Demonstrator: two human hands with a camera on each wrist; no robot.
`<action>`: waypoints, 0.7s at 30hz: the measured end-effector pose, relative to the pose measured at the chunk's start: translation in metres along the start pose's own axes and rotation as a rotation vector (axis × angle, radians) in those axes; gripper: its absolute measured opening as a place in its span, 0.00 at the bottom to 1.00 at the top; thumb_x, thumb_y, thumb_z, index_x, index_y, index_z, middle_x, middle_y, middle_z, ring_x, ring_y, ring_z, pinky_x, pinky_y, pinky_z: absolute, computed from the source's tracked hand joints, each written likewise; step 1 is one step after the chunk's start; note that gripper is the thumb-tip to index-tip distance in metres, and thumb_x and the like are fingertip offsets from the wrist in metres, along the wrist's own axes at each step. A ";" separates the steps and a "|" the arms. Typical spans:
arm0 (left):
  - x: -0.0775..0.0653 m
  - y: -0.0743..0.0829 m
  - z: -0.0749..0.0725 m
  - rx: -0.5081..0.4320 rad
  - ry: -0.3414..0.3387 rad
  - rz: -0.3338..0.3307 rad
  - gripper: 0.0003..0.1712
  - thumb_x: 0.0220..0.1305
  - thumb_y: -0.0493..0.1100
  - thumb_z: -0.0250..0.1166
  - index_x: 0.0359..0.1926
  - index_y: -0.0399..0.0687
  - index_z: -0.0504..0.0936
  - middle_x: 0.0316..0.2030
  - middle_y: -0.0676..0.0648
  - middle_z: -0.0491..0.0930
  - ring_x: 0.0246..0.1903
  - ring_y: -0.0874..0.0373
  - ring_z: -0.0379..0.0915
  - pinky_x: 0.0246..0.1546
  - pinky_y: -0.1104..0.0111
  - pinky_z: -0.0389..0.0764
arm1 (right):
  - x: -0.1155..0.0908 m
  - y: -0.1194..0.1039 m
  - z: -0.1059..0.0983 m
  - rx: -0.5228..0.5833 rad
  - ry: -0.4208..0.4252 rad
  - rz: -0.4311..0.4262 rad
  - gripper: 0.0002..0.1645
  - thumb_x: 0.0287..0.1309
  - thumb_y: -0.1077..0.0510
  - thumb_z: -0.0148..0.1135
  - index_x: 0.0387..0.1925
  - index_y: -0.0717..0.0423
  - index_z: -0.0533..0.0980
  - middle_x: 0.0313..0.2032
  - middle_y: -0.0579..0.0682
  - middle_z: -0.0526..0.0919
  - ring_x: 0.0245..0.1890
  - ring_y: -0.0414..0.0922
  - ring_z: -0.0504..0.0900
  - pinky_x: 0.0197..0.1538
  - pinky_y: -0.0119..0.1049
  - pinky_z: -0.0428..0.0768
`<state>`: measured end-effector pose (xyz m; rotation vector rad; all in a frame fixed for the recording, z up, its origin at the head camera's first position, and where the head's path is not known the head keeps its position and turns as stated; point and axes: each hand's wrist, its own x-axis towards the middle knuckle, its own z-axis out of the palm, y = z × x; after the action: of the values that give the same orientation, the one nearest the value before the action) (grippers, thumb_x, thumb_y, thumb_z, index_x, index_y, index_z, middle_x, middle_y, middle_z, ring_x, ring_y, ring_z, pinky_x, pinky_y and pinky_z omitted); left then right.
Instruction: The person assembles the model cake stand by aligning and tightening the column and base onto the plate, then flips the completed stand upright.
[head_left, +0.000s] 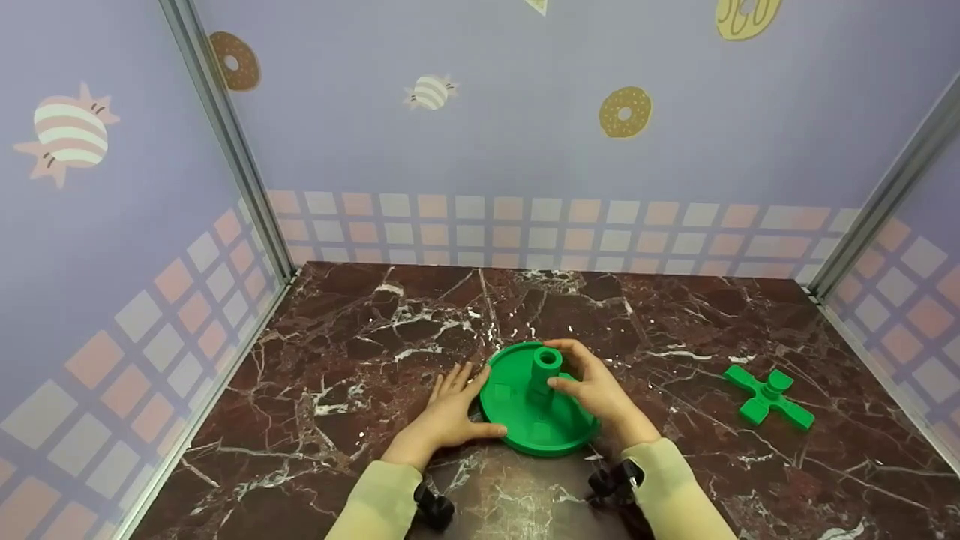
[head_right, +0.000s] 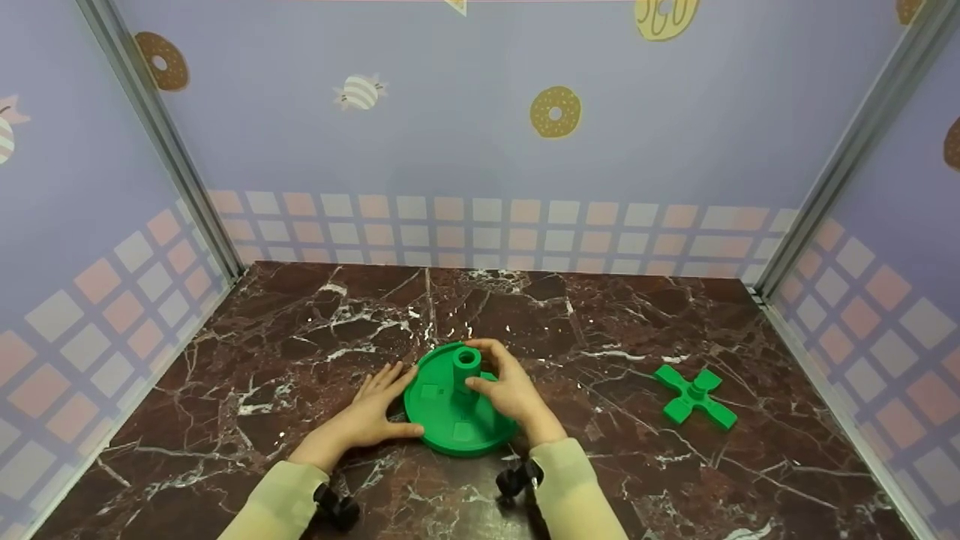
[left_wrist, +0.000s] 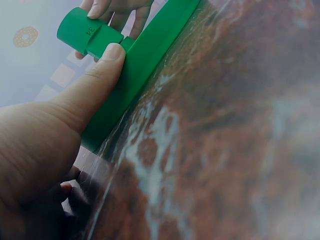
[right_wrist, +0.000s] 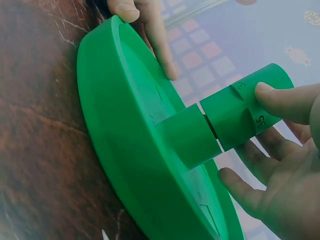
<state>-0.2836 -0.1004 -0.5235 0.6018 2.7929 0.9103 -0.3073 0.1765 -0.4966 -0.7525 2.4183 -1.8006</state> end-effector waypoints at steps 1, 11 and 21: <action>0.000 0.000 0.000 0.000 0.000 0.000 0.64 0.56 0.70 0.73 0.83 0.52 0.51 0.81 0.33 0.45 0.82 0.35 0.34 0.81 0.39 0.35 | 0.000 0.000 0.000 -0.001 0.008 0.005 0.33 0.63 0.68 0.67 0.68 0.66 0.68 0.63 0.67 0.77 0.64 0.63 0.77 0.68 0.55 0.76; 0.000 -0.001 0.000 0.008 0.001 0.004 0.64 0.56 0.70 0.73 0.83 0.51 0.51 0.81 0.32 0.45 0.82 0.35 0.34 0.81 0.39 0.36 | 0.001 -0.002 0.007 -0.047 0.124 0.051 0.30 0.59 0.65 0.73 0.60 0.60 0.71 0.56 0.63 0.82 0.58 0.59 0.80 0.67 0.59 0.76; -0.001 0.000 0.000 0.004 -0.002 -0.001 0.64 0.56 0.69 0.73 0.83 0.51 0.51 0.81 0.32 0.45 0.82 0.35 0.34 0.81 0.39 0.35 | 0.000 -0.001 0.016 -0.096 0.235 0.066 0.30 0.53 0.65 0.77 0.53 0.55 0.69 0.51 0.57 0.82 0.52 0.56 0.83 0.61 0.59 0.78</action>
<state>-0.2828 -0.1007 -0.5230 0.6009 2.7942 0.9032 -0.3023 0.1618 -0.5006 -0.4838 2.6563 -1.8544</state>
